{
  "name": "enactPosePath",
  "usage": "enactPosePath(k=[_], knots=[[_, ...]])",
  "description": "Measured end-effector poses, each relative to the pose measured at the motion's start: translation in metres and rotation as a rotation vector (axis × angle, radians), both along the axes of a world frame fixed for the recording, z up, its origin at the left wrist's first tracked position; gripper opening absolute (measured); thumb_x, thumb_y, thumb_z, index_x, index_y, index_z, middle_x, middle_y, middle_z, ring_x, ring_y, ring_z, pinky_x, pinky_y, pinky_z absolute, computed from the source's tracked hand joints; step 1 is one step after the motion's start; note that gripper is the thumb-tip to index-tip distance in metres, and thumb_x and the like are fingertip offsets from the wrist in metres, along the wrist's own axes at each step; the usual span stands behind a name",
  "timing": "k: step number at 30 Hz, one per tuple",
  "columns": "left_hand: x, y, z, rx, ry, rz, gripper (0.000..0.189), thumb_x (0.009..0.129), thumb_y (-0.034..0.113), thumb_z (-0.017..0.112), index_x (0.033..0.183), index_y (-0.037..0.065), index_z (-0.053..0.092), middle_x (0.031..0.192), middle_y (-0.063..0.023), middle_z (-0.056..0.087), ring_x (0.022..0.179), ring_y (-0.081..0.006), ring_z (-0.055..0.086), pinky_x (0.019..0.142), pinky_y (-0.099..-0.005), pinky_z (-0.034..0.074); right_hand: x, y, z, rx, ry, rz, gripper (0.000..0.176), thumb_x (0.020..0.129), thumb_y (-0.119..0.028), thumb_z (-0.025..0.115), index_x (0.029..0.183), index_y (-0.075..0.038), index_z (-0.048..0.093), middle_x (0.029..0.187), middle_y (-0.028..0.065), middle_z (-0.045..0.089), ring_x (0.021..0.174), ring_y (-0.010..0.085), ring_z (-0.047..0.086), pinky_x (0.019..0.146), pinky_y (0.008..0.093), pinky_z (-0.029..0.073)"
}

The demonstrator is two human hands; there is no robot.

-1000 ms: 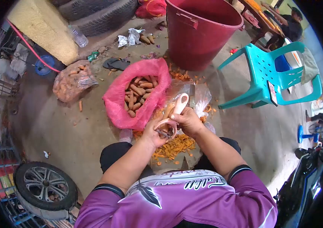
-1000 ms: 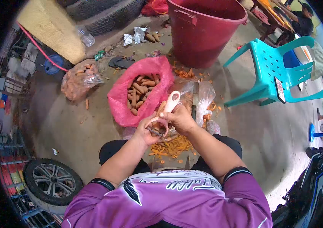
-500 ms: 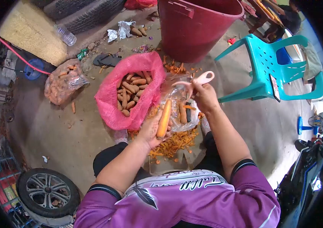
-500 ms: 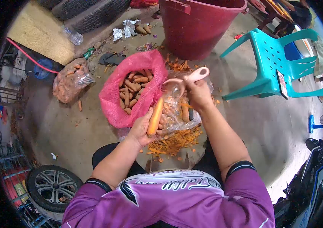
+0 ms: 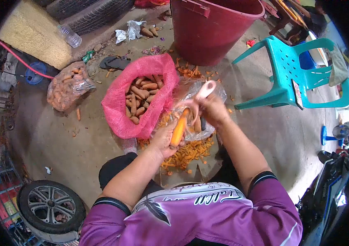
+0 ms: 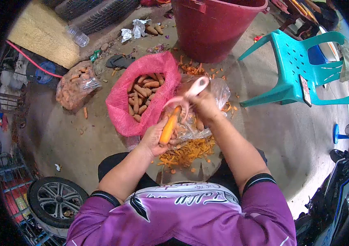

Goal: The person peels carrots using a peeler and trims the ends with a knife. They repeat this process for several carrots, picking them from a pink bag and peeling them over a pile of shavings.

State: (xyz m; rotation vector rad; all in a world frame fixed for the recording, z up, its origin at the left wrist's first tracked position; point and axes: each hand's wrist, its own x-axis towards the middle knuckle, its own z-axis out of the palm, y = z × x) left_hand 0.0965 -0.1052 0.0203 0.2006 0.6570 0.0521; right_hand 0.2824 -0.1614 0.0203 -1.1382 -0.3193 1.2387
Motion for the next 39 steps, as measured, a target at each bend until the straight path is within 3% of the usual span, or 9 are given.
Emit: enactPosePath(k=[3,10,16,19,22,27,29,33,39], knots=[[0.001,0.0,0.008,0.034,0.016,-0.023,0.035,0.086,0.039,0.042,0.097,0.006,0.049,0.073,-0.0035,0.052,0.061,-0.012,0.048,0.048,-0.0232,0.037,0.037,0.004,-0.005,-0.129,-0.116,-0.287,0.017,0.077,-0.014,0.059,0.088,-0.004,0.051,0.077,0.0041,0.056,0.063,0.0135,0.054,0.052,0.0216,0.044],[-0.003,0.016,0.005,0.222,0.146,0.049,0.029,0.085,0.034,0.044,0.09,0.007,0.052,0.069,-0.0037,0.051,0.062,-0.0142,0.05,0.05,-0.0246,0.039,0.018,0.004,0.016,-0.063,0.127,-0.291,0.018,0.081,-0.02,0.055,0.091,-0.006,0.05,0.082,0.0042,0.056,0.074,0.0143,0.054,0.069,0.0319,0.044],[-0.011,0.018,-0.007,-0.028,-0.127,0.083,0.026,0.083,0.03,0.047,0.093,0.007,0.052,0.075,-0.0058,0.055,0.07,-0.0175,0.055,0.058,-0.0299,0.046,-0.014,-0.005,0.026,0.045,0.239,0.153,0.021,0.073,-0.012,0.063,0.089,-0.005,0.05,0.077,0.0024,0.055,0.071,0.014,0.054,0.061,0.0281,0.044],[-0.002,0.012,0.001,0.021,0.119,0.154,0.026,0.083,0.027,0.046,0.097,0.006,0.052,0.083,-0.0072,0.057,0.077,-0.02,0.057,0.065,-0.033,0.047,-0.033,-0.01,0.038,0.016,0.242,0.338,0.032,0.07,-0.014,0.067,0.095,-0.004,0.05,0.082,0.0037,0.057,0.077,0.0161,0.056,0.067,0.0295,0.046],[-0.001,0.009,0.007,-0.093,-0.105,0.179,0.027,0.084,0.025,0.043,0.101,0.005,0.052,0.088,-0.0091,0.058,0.082,-0.0223,0.057,0.07,-0.0343,0.047,-0.04,-0.008,0.031,0.018,0.215,0.283,0.037,0.068,-0.015,0.07,0.097,-0.004,0.051,0.085,0.0047,0.057,0.079,0.0171,0.056,0.066,0.0292,0.046],[-0.001,0.009,-0.005,-0.018,-0.047,0.095,0.027,0.086,0.027,0.04,0.096,0.005,0.051,0.082,-0.0096,0.056,0.07,-0.0191,0.053,0.061,-0.0282,0.044,-0.019,-0.001,0.012,0.056,0.128,0.211,0.025,0.073,-0.013,0.063,0.093,-0.002,0.051,0.083,0.0055,0.057,0.076,0.0162,0.056,0.065,0.0286,0.046],[-0.001,0.008,-0.007,0.001,-0.063,0.025,0.028,0.087,0.029,0.039,0.094,0.005,0.051,0.08,-0.0094,0.055,0.065,-0.0172,0.051,0.057,-0.0262,0.041,0.006,0.007,-0.005,0.012,0.088,-0.032,0.014,0.076,-0.011,0.058,0.086,-0.003,0.051,0.078,0.0053,0.056,0.066,0.014,0.054,0.056,0.0261,0.044],[0.001,0.007,0.01,0.066,-0.009,0.015,0.031,0.087,0.033,0.039,0.092,0.004,0.051,0.078,-0.0089,0.054,0.063,-0.015,0.049,0.054,-0.0251,0.039,0.047,0.004,-0.015,-0.151,-0.011,-0.289,0.018,0.078,-0.016,0.058,0.088,-0.002,0.051,0.081,0.0063,0.057,0.071,0.0157,0.054,0.064,0.0281,0.044],[-0.001,0.009,-0.004,0.066,0.073,0.101,0.028,0.085,0.03,0.045,0.095,0.004,0.051,0.077,-0.0072,0.054,0.065,-0.0147,0.052,0.056,-0.0273,0.042,-0.013,-0.007,0.019,0.032,0.132,0.29,0.03,0.068,-0.015,0.068,0.091,-0.004,0.053,0.08,0.0045,0.057,0.068,0.0147,0.056,0.058,0.0261,0.047]])
